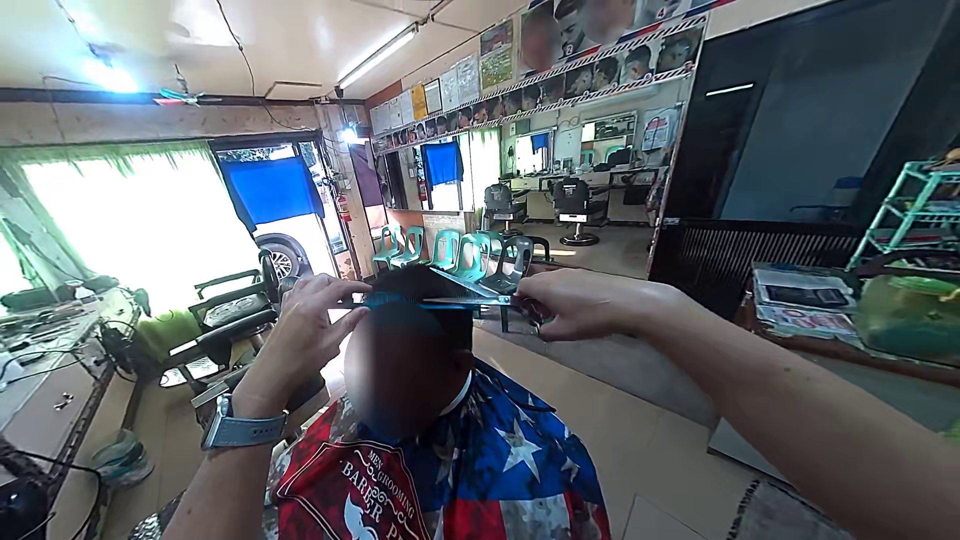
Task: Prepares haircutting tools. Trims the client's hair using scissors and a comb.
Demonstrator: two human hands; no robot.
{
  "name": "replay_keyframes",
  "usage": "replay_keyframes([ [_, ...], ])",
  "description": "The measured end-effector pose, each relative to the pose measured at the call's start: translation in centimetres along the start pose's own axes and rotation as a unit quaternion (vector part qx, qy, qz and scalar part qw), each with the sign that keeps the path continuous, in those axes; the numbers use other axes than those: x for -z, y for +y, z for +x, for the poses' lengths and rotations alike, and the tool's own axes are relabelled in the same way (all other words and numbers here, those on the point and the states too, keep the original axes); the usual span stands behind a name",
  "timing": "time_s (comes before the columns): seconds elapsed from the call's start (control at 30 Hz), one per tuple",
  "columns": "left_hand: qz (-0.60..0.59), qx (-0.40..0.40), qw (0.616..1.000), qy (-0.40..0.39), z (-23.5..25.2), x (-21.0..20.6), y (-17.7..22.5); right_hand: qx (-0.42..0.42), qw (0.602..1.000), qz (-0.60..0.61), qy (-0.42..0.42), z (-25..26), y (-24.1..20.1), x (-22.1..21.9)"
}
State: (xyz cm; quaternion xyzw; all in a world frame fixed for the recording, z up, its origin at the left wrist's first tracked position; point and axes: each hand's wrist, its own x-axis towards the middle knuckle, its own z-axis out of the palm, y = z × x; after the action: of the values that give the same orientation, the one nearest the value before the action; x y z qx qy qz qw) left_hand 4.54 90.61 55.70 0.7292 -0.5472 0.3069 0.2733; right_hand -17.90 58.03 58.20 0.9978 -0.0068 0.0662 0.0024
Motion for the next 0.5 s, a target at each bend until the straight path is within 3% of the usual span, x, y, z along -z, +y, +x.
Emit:
replay_keyframes([
  [0.23, -0.009, 0.004, 1.0, 0.005, 1.2, -0.1, 0.4, 0.024, 0.999, -0.037, -0.015, 1.4, -0.6, 0.6],
  [0.4, -0.097, 0.024, 0.99, -0.097, 1.4, 0.9, 0.6, 0.021, 0.999, -0.014, -0.027, 0.9, -0.4, 1.6],
  [0.5, -0.072, 0.032, 0.995, -0.056, 2.3, 0.3, -0.3, 0.016, 0.999, -0.002, -0.029, 1.7, -0.7, 1.1],
])
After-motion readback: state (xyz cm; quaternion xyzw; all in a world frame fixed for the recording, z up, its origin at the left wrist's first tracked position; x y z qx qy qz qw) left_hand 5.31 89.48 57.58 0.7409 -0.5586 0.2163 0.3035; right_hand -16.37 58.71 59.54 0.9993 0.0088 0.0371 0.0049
